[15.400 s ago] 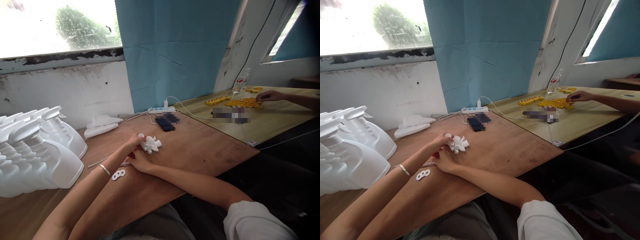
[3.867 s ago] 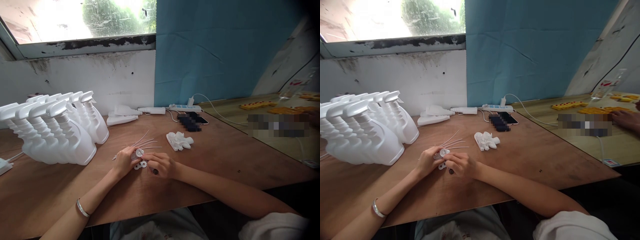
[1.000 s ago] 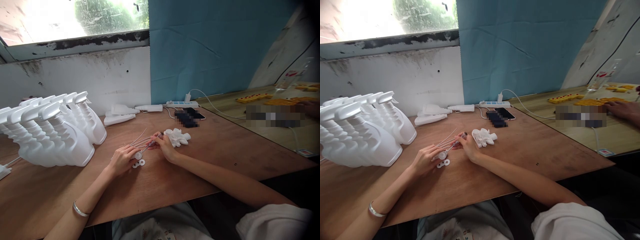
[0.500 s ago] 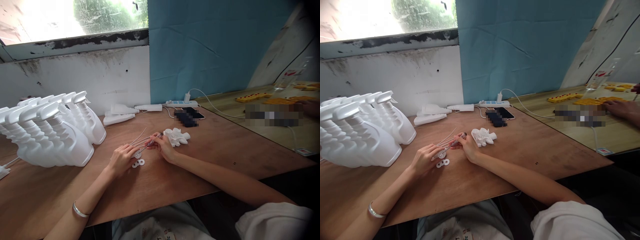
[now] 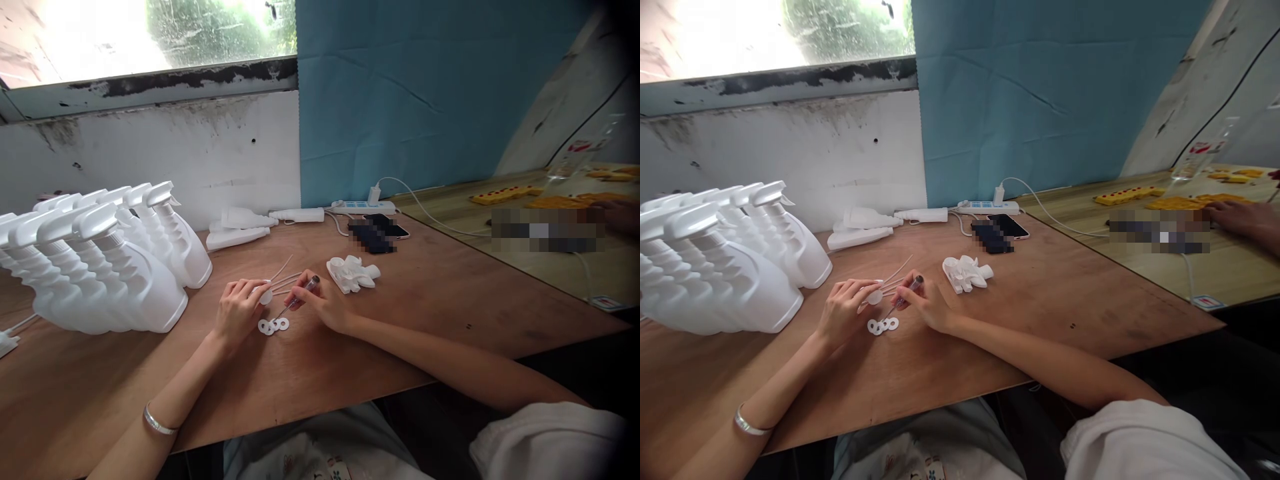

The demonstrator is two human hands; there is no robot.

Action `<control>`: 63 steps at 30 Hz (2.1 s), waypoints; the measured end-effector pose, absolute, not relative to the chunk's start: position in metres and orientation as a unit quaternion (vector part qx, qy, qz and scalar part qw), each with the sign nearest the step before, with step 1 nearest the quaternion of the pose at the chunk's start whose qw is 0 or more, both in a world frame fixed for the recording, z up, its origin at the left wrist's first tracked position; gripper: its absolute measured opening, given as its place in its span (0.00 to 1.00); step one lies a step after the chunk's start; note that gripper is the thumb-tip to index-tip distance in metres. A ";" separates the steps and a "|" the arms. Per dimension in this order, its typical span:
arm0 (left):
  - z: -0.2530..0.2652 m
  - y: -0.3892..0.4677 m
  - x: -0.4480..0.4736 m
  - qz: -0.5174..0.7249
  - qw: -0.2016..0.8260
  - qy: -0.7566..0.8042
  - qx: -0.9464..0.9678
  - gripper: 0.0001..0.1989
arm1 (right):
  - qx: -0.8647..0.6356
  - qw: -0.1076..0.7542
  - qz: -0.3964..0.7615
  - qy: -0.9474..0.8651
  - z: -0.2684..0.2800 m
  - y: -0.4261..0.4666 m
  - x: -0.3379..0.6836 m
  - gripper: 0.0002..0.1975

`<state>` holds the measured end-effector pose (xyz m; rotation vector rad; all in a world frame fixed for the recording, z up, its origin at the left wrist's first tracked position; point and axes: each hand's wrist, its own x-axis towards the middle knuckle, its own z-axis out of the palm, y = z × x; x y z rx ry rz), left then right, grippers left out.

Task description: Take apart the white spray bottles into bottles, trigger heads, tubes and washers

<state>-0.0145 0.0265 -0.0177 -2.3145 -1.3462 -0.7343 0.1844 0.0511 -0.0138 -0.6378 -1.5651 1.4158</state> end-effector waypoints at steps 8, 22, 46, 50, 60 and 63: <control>-0.002 0.027 -0.012 -0.427 -0.090 -0.565 -0.700 0.14 | -0.005 0.371 0.206 -0.905 -0.019 0.040 0.193 0.08; 0.014 0.103 0.084 -0.324 -0.401 -0.619 -0.592 0.16 | 0.215 0.421 -0.168 -0.865 -0.049 0.033 0.169 0.09; 0.080 0.064 0.019 -0.303 0.140 -0.627 -0.704 0.11 | -0.064 0.292 -0.166 -0.940 -0.034 0.022 0.177 0.07; 0.124 0.040 -0.031 -0.326 0.314 -0.660 -0.600 0.11 | -0.162 0.215 -0.072 -0.960 -0.030 0.020 0.175 0.12; 0.148 0.015 -0.100 -0.266 0.360 -0.809 -0.380 0.22 | -0.270 0.179 -0.084 -0.942 -0.049 0.026 0.170 0.23; 0.148 0.018 -0.105 -0.257 0.324 -0.819 -0.398 0.22 | -0.272 0.181 -0.074 -0.942 -0.051 0.027 0.170 0.23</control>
